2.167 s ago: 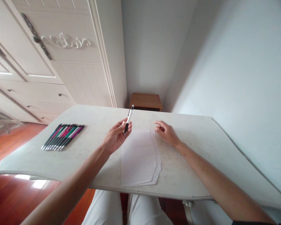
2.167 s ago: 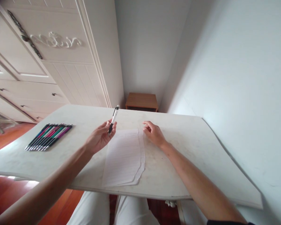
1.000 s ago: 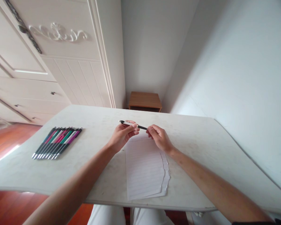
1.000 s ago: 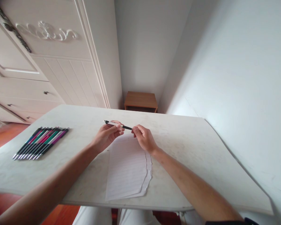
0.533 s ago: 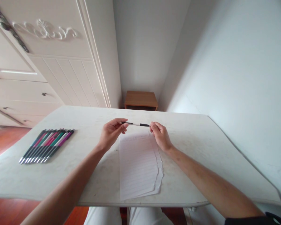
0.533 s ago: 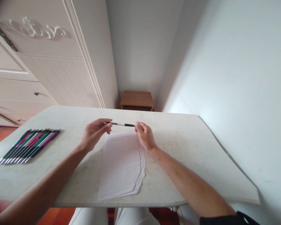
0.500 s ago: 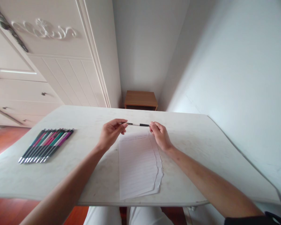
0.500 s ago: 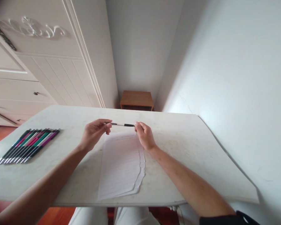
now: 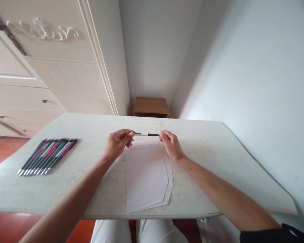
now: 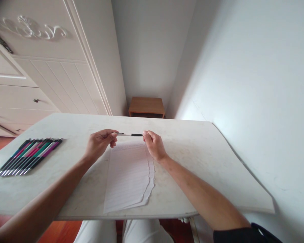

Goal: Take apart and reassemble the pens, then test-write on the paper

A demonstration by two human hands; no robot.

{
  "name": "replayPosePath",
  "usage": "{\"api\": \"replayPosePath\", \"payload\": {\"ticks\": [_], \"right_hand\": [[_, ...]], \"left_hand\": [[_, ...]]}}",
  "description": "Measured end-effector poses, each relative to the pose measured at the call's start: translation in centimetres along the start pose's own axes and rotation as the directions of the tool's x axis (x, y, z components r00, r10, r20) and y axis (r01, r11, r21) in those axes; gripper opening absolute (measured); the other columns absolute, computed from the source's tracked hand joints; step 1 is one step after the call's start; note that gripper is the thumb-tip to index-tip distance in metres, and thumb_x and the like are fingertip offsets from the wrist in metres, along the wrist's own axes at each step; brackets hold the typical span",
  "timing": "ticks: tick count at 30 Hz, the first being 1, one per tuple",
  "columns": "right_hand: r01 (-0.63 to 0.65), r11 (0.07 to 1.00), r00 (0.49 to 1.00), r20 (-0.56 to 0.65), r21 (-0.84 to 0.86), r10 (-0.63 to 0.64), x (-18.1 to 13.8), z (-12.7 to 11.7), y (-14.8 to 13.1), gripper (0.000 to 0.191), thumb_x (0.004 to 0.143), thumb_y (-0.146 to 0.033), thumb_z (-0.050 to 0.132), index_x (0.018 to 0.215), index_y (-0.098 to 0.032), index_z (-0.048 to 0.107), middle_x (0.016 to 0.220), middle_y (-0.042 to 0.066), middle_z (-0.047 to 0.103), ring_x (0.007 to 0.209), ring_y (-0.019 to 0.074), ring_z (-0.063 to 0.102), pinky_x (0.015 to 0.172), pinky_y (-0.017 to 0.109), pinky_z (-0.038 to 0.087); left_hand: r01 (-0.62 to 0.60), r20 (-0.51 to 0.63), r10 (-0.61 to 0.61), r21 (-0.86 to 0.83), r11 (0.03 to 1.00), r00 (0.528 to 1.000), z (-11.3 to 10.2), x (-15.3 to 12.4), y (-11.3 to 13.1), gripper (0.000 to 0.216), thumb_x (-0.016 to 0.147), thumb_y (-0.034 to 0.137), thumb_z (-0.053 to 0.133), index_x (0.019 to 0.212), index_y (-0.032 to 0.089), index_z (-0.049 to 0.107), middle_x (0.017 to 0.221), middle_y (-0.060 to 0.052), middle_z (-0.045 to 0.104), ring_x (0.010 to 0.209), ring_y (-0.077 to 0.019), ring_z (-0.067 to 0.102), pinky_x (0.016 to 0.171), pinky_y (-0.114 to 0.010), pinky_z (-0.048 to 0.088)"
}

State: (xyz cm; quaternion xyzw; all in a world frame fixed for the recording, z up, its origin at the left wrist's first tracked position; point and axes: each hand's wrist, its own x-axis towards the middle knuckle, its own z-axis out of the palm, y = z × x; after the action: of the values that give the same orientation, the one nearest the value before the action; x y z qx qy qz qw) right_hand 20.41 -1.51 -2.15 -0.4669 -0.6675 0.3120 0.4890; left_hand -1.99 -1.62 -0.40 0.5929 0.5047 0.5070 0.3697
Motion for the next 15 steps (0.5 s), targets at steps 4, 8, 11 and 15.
{"api": "replayPosePath", "payload": {"ticks": [4,8,11,15], "right_hand": [[0.023,1.000,1.000,0.017,-0.016,-0.022,0.0,0.0,-0.1,0.040,0.096,-0.044,0.041,0.063,-0.021,0.042,0.057,-0.004,0.038,0.056,0.0124,0.038,0.059,0.027,0.031],[0.040,0.999,0.999,0.028,-0.014,-0.039,-0.1,-0.1,-0.2,0.040,0.096,-0.044,0.041,0.064,-0.021,0.042,0.056,-0.004,0.037,0.056,0.0124,0.038,0.058,0.027,0.031],[0.040,0.999,0.999,0.021,-0.006,-0.040,-0.1,-0.1,-0.2,0.039,0.096,-0.044,0.041,0.064,-0.021,0.043,0.056,-0.004,0.037,0.056,0.0124,0.038,0.058,0.027,0.031],[0.042,0.999,0.999,0.022,0.009,-0.042,0.0,-0.1,-0.1,0.039,0.096,-0.044,0.041,0.064,-0.021,0.043,0.057,-0.004,0.038,0.056,0.0123,0.038,0.059,0.027,0.031]], "left_hand": [[-0.001,0.019,0.001,0.048,0.999,1.000,0.1,-0.1,-0.5,0.032,0.084,0.043,0.057,0.071,0.014,0.062,0.049,0.001,0.057,0.042,-0.0098,0.051,0.044,-0.021,0.042],[0.086,0.004,-0.086,0.033,0.996,0.996,0.2,0.0,-1.4,0.045,0.089,0.053,0.047,0.065,0.016,0.057,0.041,0.002,0.049,0.035,-0.0093,0.043,0.039,-0.020,0.035],[0.094,0.005,-0.095,0.049,0.994,0.995,0.1,-0.1,-1.5,0.050,0.088,0.057,0.048,0.057,0.018,0.053,0.038,0.003,0.045,0.033,-0.0087,0.040,0.038,-0.020,0.031],[0.089,0.007,-0.090,0.121,0.989,0.996,0.0,-0.2,-1.4,0.061,0.090,0.061,0.043,0.048,0.018,0.048,0.035,0.001,0.042,0.033,-0.0083,0.038,0.038,-0.021,0.031]]}}
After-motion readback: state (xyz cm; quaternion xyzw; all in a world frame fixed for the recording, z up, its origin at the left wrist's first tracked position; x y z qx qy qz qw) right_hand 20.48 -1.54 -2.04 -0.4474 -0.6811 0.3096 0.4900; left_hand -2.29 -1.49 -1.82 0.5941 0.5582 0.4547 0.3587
